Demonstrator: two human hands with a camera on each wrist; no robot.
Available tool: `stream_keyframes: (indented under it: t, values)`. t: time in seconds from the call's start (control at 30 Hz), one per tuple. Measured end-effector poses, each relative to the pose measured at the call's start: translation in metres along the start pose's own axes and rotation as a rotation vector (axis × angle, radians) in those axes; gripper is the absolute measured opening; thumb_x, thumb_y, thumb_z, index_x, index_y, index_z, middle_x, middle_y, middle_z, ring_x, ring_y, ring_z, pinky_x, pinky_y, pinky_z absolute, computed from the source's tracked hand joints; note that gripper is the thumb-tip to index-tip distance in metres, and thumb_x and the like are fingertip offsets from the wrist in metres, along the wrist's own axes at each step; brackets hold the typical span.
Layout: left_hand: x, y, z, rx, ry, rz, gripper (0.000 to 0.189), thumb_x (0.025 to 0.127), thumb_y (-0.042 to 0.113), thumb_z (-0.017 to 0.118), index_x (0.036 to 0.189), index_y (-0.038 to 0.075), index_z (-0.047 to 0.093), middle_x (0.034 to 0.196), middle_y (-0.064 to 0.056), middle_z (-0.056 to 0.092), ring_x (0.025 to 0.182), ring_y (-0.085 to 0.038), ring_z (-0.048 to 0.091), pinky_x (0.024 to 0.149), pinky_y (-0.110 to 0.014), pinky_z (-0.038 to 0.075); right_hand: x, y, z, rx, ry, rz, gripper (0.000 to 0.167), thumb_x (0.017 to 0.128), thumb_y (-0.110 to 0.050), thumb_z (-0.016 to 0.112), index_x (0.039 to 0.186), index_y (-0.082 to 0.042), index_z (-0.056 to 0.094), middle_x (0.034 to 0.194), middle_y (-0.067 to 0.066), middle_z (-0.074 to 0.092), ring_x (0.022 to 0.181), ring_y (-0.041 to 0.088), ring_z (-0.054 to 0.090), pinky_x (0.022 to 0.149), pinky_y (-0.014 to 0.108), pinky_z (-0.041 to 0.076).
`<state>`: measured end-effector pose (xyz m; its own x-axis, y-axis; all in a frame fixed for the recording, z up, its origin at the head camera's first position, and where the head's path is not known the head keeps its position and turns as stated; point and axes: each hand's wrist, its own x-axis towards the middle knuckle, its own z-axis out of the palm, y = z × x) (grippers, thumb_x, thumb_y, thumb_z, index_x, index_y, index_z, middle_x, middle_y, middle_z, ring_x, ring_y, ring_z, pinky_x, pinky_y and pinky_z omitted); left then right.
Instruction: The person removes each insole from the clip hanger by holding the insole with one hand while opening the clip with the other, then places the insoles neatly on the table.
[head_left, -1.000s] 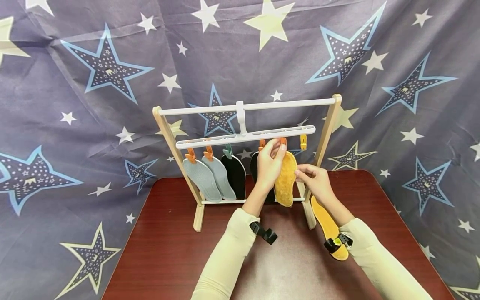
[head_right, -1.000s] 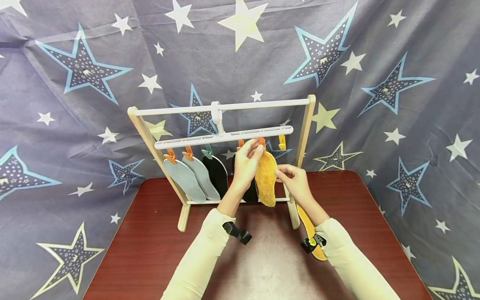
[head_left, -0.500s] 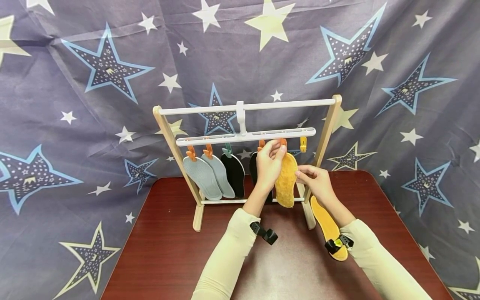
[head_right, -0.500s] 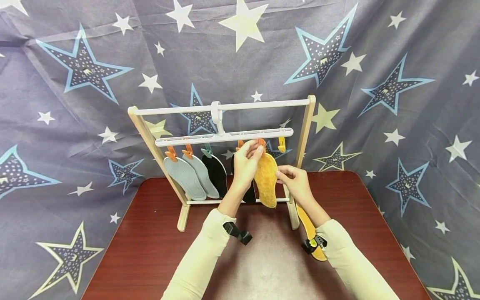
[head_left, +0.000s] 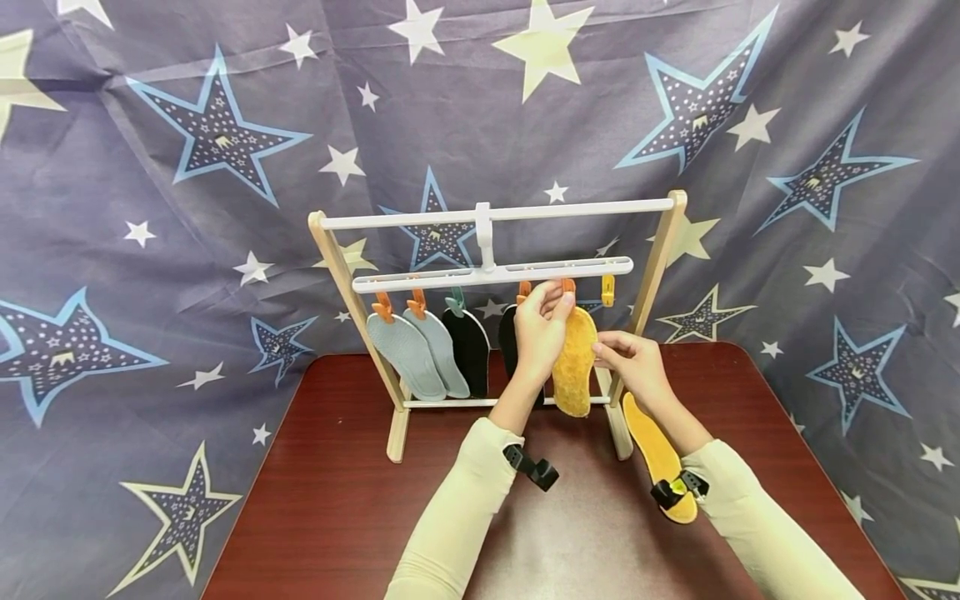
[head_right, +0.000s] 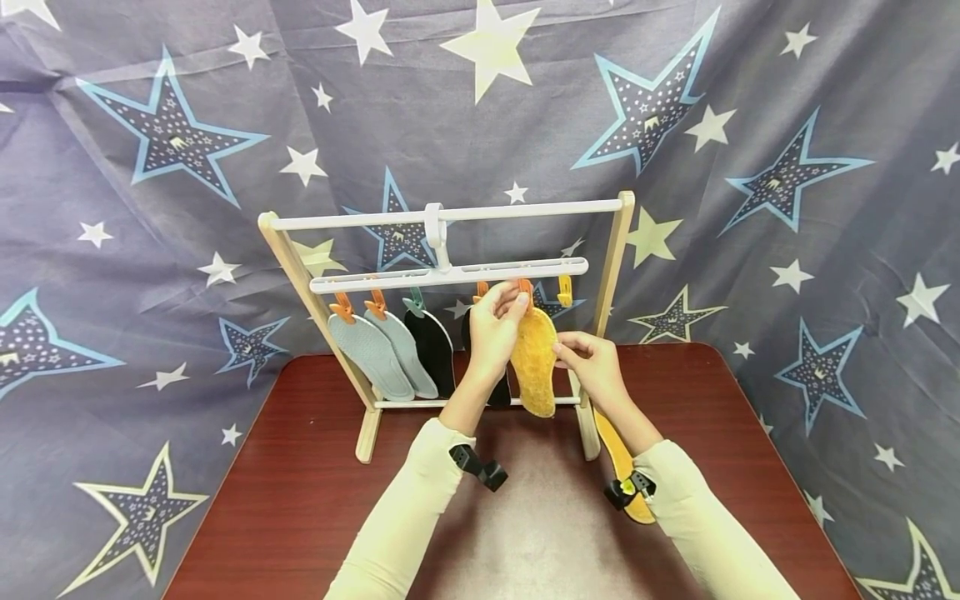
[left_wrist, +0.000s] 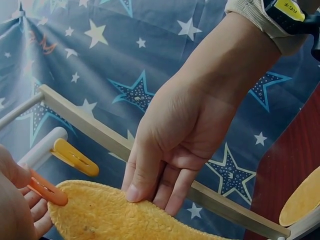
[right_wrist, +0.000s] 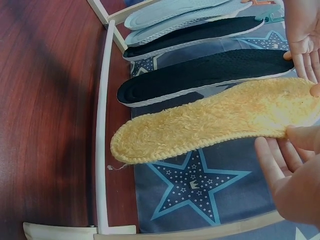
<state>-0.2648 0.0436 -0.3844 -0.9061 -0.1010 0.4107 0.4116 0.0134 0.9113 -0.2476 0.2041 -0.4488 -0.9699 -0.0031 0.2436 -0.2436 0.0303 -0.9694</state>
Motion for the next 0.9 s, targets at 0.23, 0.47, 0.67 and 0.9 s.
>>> stream_keyframes:
  t: [0.23,0.47,0.67,0.9]
  values:
    - [0.0003,0.0003,0.0006,-0.015,0.014,0.002,0.026,0.096,0.003,0.067,0.119,-0.008,0.068,0.114,-0.025,0.072,0.106,-0.034,0.072,0.095,-0.033,0.060,0.0003,-0.0006,0.0007,-0.006,0.003,0.010,0.030,0.097,0.000,0.065,0.117,0.023,0.062,0.088,-0.005,0.076,0.078,0.004,0.072,0.077,0.031,0.064]
    - [0.0002,0.0000,0.0012,-0.017,0.024,-0.009,0.026,0.095,0.003,0.068,0.119,-0.007,0.069,0.113,-0.024,0.073,0.103,-0.032,0.072,0.092,-0.030,0.060,-0.0004,-0.0005,0.0015,0.011,0.000,0.008,0.031,0.097,0.001,0.065,0.117,0.024,0.061,0.087,-0.007,0.075,0.078,0.003,0.072,0.076,0.029,0.064]
    - [0.0001,0.0009,0.0017,-0.019,0.026,-0.022,0.026,0.095,0.002,0.068,0.119,-0.007,0.069,0.113,-0.024,0.073,0.104,-0.032,0.072,0.093,-0.029,0.060,-0.0007,-0.0010,0.0014,0.022,0.002,-0.004,0.030,0.096,0.002,0.065,0.116,0.025,0.061,0.085,-0.007,0.075,0.077,0.004,0.072,0.074,0.029,0.064]
    - [0.0001,0.0006,0.0020,-0.004,0.031,-0.013,0.026,0.095,0.002,0.067,0.119,-0.007,0.069,0.113,-0.024,0.073,0.103,-0.032,0.072,0.091,-0.028,0.060,0.0009,0.0009,0.0011,0.038,0.011,-0.022,0.029,0.094,0.004,0.067,0.114,0.025,0.062,0.082,-0.007,0.074,0.077,0.005,0.072,0.075,0.031,0.064]
